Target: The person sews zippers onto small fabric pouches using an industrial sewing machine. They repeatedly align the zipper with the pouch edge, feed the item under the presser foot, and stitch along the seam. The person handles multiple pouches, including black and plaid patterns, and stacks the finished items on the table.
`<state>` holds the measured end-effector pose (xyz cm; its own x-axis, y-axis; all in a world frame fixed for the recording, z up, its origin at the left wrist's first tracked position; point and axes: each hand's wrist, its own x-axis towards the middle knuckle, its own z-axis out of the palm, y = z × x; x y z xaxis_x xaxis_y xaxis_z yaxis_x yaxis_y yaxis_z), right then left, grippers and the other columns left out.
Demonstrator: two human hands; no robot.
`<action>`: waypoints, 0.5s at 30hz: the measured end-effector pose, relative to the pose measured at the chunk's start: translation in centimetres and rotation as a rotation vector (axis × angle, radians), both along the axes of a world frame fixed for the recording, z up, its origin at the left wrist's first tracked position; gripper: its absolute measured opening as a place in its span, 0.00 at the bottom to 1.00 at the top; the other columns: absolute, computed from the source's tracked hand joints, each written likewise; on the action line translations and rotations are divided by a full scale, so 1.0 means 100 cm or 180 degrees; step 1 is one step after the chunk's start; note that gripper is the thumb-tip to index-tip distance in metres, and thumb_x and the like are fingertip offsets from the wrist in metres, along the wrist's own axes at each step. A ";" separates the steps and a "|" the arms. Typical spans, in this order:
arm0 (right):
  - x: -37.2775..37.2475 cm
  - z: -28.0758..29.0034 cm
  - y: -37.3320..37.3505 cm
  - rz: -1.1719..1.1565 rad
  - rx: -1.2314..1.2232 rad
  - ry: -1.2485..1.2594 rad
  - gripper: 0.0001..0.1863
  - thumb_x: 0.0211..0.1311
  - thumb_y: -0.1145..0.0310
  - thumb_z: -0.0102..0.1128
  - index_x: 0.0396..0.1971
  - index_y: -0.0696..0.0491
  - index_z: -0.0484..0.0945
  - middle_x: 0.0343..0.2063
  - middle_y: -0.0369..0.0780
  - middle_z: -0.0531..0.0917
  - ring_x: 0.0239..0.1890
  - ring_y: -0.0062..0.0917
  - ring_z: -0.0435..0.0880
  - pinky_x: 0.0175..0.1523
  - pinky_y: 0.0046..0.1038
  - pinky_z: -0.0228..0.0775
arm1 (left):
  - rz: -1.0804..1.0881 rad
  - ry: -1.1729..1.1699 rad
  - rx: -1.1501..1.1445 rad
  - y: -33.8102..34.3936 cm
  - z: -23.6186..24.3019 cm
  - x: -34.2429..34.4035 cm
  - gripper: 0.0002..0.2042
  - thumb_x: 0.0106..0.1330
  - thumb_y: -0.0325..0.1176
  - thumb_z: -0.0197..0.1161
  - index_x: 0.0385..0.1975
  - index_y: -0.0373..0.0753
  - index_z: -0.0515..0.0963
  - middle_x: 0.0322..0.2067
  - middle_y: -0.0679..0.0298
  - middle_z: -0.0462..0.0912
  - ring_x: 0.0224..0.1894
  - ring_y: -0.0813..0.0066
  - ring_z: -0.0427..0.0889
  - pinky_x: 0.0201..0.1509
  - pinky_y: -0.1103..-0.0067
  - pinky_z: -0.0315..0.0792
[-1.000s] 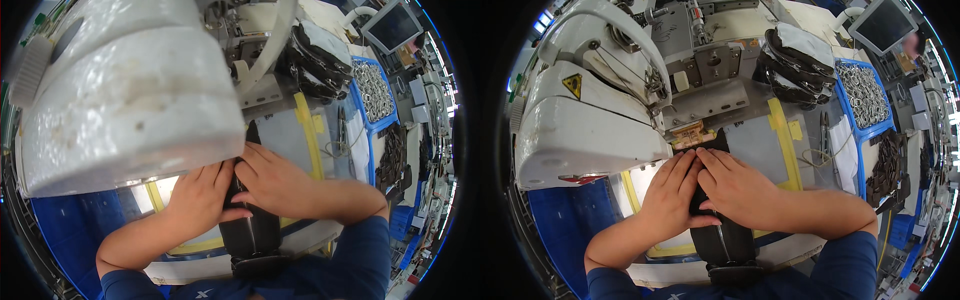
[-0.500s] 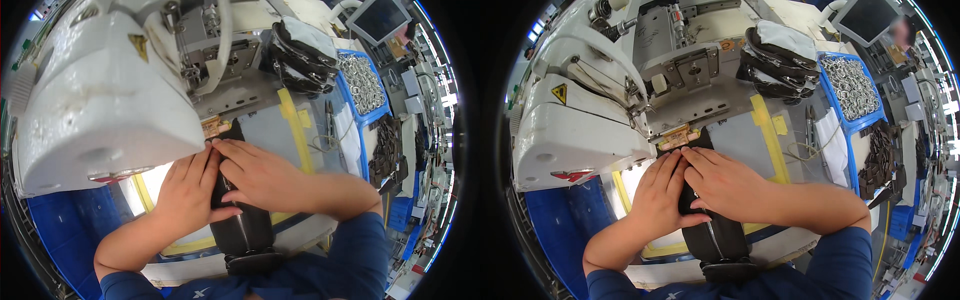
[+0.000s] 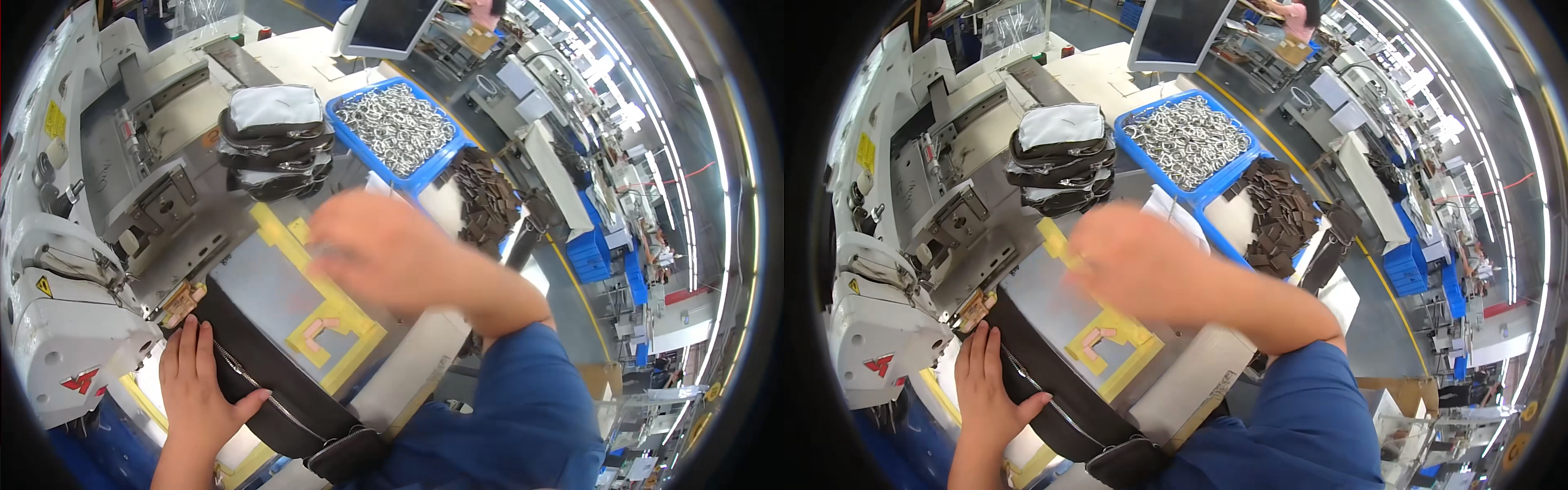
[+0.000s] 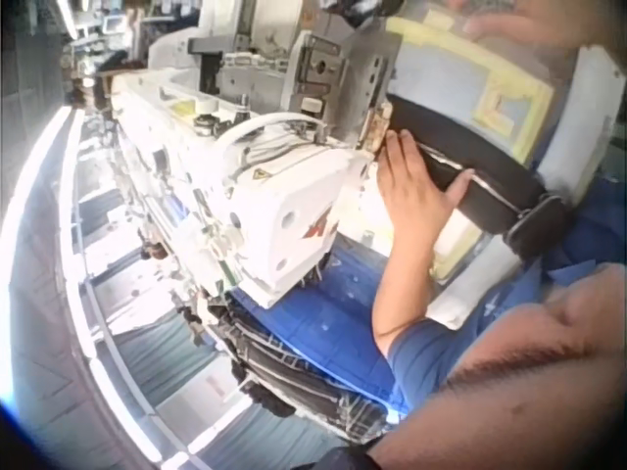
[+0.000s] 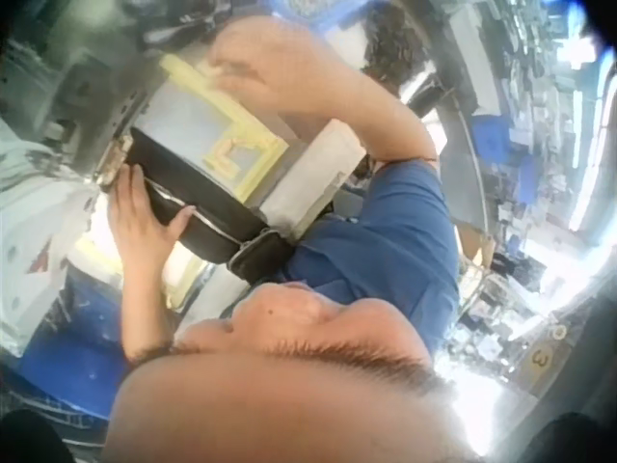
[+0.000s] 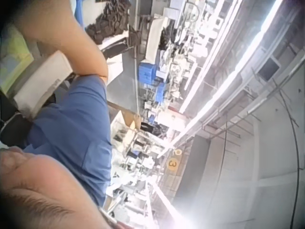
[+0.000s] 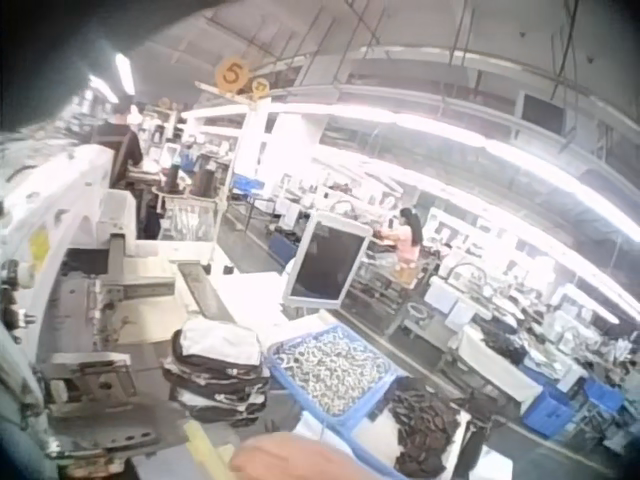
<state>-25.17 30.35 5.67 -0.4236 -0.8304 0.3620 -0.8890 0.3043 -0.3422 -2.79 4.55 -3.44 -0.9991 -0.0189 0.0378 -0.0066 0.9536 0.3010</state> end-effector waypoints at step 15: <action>-0.061 -0.035 0.206 -0.2988 0.1753 -0.1238 0.15 0.51 0.72 0.81 0.39 0.58 0.88 0.31 0.43 0.89 0.38 0.35 0.89 0.47 0.36 0.80 | -0.0027 0.0242 -0.0041 0.000 -0.002 0.003 0.58 0.41 0.56 0.84 0.72 0.27 0.67 0.73 0.41 0.68 0.72 0.37 0.66 0.76 0.52 0.61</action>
